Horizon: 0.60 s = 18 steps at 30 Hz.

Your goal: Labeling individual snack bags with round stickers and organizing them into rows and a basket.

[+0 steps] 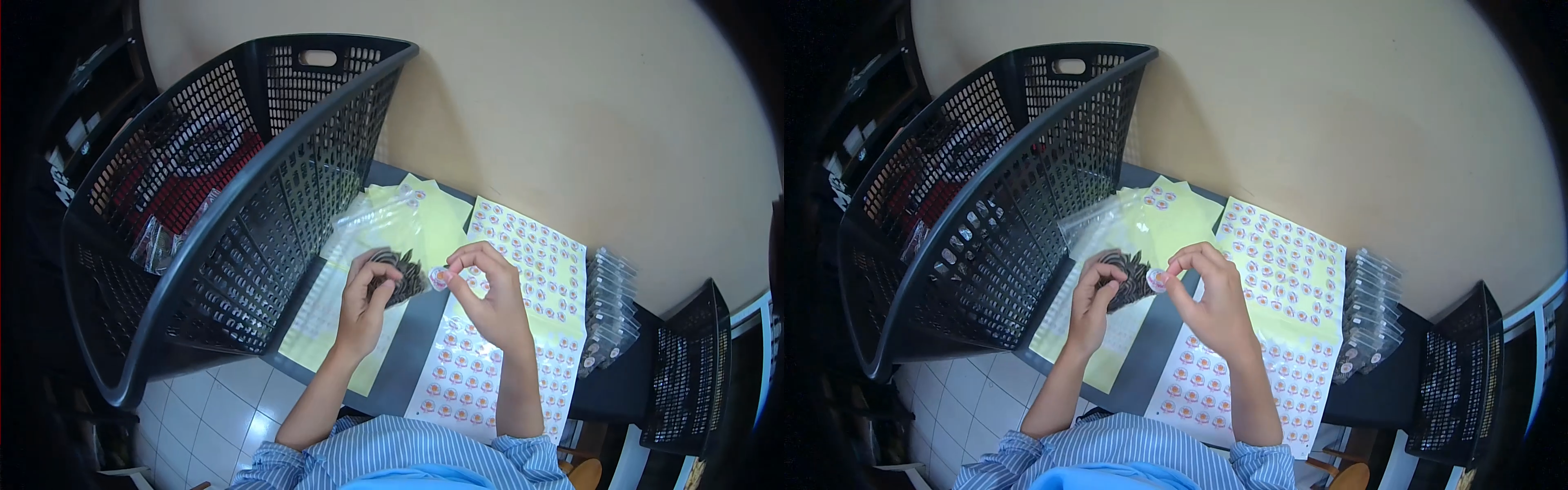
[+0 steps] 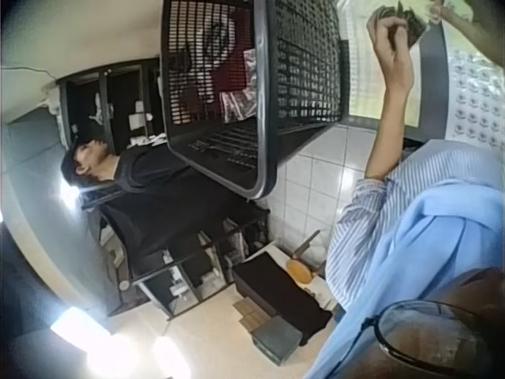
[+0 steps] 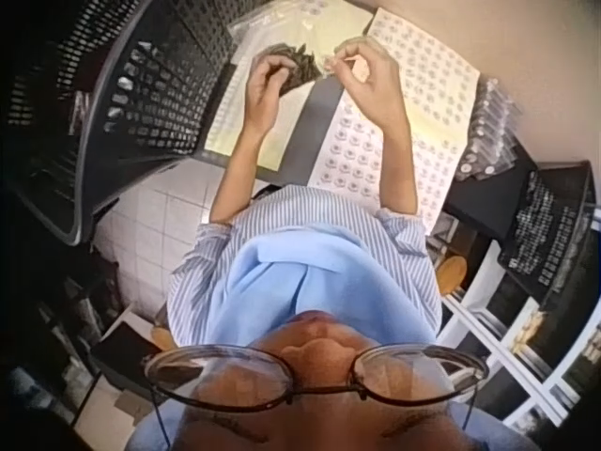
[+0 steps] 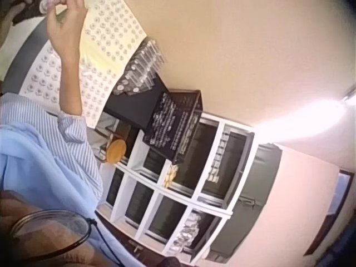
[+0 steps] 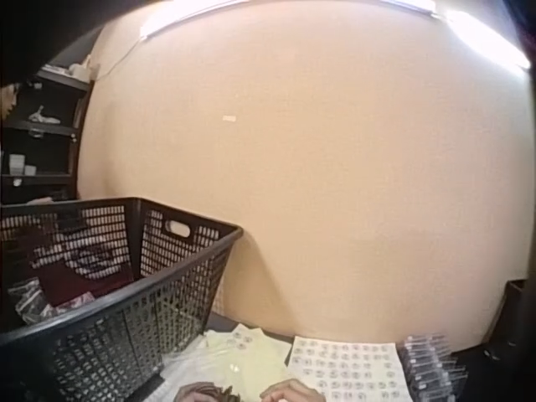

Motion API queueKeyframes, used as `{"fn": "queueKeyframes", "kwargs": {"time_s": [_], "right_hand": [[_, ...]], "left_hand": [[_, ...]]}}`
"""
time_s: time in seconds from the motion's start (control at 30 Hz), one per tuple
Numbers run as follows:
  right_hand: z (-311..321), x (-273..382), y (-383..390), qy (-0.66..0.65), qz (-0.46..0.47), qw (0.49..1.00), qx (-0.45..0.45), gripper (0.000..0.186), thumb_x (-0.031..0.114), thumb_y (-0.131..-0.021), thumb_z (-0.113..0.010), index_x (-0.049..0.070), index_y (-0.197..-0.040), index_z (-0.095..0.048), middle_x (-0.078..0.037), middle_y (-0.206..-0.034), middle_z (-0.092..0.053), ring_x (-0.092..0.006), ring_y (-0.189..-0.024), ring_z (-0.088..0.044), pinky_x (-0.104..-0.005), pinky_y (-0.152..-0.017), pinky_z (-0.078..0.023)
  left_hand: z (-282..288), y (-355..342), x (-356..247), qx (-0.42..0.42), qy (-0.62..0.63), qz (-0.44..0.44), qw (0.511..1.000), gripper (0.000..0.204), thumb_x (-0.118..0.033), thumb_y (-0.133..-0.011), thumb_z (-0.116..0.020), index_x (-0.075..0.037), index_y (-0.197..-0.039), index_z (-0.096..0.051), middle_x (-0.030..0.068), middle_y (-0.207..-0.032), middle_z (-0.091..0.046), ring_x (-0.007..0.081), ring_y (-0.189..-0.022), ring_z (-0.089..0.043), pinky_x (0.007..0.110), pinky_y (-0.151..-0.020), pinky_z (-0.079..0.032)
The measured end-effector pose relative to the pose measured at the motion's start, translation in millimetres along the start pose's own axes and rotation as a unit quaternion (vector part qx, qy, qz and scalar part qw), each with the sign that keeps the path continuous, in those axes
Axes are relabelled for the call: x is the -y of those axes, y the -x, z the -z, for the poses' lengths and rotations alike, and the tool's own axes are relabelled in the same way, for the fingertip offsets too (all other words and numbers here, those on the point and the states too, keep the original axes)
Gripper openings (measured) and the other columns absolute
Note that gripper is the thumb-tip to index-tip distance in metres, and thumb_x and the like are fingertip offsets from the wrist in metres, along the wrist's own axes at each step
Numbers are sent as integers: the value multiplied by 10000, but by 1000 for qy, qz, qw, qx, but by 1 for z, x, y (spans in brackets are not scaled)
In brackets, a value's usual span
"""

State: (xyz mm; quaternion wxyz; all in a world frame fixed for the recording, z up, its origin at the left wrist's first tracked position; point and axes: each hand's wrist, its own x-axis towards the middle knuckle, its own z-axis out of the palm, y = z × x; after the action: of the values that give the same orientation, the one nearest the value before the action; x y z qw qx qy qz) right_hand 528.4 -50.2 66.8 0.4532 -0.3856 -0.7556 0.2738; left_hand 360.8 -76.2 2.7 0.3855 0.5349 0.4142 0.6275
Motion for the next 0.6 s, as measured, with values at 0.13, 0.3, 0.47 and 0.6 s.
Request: {"fn": "queueKeyframes", "kwargs": {"time_s": [0.13, 0.3, 0.47, 0.6], "right_hand": [[14, 19, 20, 121, 54, 991, -15, 71, 67, -709, -603, 25, -720, -547, -76, -793, -561, -230, -734, -542, -307, -673, -382], [21, 28, 36, 79, 18, 997, -2, 97, 96, -728, -617, 33, -752, -547, -61, -833, -561, -216, -787, -540, -303, -719, -358], [30, 30, 44, 66, 10, 998, 2, 99, 103, -733, -617, 37, -761, -550, -63, -845, -562, -212, -799, -536, -299, -735, -352], [30, 30, 45, 72, 12, 997, 13, 93, 99, -733, -614, 37, -764, -552, -65, -852, -562, -212, -804, -533, -297, -737, -353]], "left_hand": [[-17, -3, -27, 31, 9, -30, 999, 89, -39, -756, -522, -29, -832, -567, 125, -1130, -425, 200, -1005, -463, 293, -880, -344], [-24, 4, -39, 89, -33, -61, 994, 80, -52, -732, -553, -19, -800, -580, 122, -1167, -404, 181, -1049, -430, 292, -880, -358], [-32, 8, -44, 112, -36, -59, 991, 59, -49, -725, -565, -20, -769, -589, 114, -1167, -416, 164, -1014, -445, 276, -855, -372], [-33, 8, -47, 108, -61, -69, 990, 44, -51, -717, -579, -19, -746, -590, 118, -1160, -431, 177, -1022, -445, 282, -862, -361]]}}
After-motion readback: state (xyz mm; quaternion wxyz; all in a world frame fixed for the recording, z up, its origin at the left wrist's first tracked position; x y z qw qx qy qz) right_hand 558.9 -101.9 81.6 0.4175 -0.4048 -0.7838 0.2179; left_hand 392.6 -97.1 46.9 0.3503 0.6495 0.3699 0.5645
